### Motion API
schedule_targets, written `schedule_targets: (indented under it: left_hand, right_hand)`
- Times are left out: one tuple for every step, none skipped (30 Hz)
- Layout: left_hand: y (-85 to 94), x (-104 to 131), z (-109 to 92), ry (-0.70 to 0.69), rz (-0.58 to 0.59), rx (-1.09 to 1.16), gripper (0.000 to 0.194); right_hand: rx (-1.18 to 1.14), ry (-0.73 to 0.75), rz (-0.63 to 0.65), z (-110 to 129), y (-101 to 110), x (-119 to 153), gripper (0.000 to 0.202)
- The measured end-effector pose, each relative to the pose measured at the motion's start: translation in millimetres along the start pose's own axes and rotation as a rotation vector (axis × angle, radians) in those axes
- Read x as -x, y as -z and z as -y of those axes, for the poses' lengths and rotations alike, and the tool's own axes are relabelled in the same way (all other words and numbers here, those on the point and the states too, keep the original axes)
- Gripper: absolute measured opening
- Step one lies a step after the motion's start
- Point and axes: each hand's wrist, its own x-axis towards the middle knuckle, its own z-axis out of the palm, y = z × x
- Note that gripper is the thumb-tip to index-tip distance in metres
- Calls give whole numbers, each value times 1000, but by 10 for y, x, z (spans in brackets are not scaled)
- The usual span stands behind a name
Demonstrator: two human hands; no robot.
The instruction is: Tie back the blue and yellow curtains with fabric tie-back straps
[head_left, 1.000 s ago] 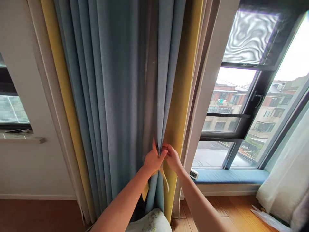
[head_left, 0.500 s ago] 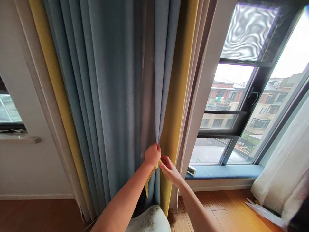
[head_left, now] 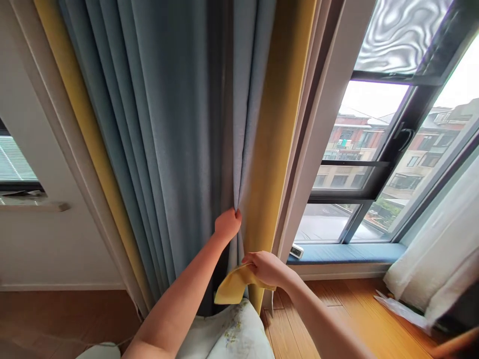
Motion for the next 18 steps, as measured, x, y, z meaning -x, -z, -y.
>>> schedule_targets:
  left_hand:
    - [1,-12,21,1,-8,-6,41]
    - [-3,-21,37,-2,-19,-12,41]
    - [-9,-28,50,-10,-34,-20,40]
    - [-17,-32,58,-23,-53,-29,38]
    - [-26,-34,65,-37,-74,-35,37]
    - [-35,-35,70,-49,-91,-31,35]
    - [-45,-36,75,-59,-100,-15,33]
    - [-55,-39,81,-66,-101,16,31]
    - [-65,-44,88,-69,-93,61,30]
    - [-77,-52,96,-69,-80,115,28]
    - [-90,-63,106,-70,-68,172,27]
    - [-104,-77,118,-69,-57,228,26]
    - [-117,-92,132,-65,-47,279,27]
    - [-130,-108,148,-59,-35,324,27]
    - [-142,-122,165,-52,-23,360,27]
    - [-152,-133,182,-42,-11,385,27]
    - [-161,-140,198,-35,-2,399,27]
    - [-171,-142,211,-37,3,406,26]
  right_hand:
    - [99,18,62,60,20,-7,31]
    - [178,40,131,116,40,-31,30]
    - [236,57,195,167,62,-66,27]
    - [281,73,250,210,87,-108,24]
    - [311,85,293,245,116,-153,21]
    - [317,98,315,272,149,-197,18]
    - [287,117,321,292,187,-237,17]
    - [218,142,324,304,228,-269,16]
    - [111,171,324,308,267,-292,16]
    - [-22,198,329,303,297,-305,16]
    - [-166,217,343,287,312,-303,17]
    - [-312,220,361,259,301,-284,18]
    - [-457,195,369,216,258,-244,20]
    - [-593,143,348,159,179,-179,23]
    - [-712,76,313,89,61,-86,26]
    - [-815,-18,234,8,-93,34,28]
    - [-869,-92,136,-81,-277,179,26]
    - [-859,-120,102,-172,-484,342,25]
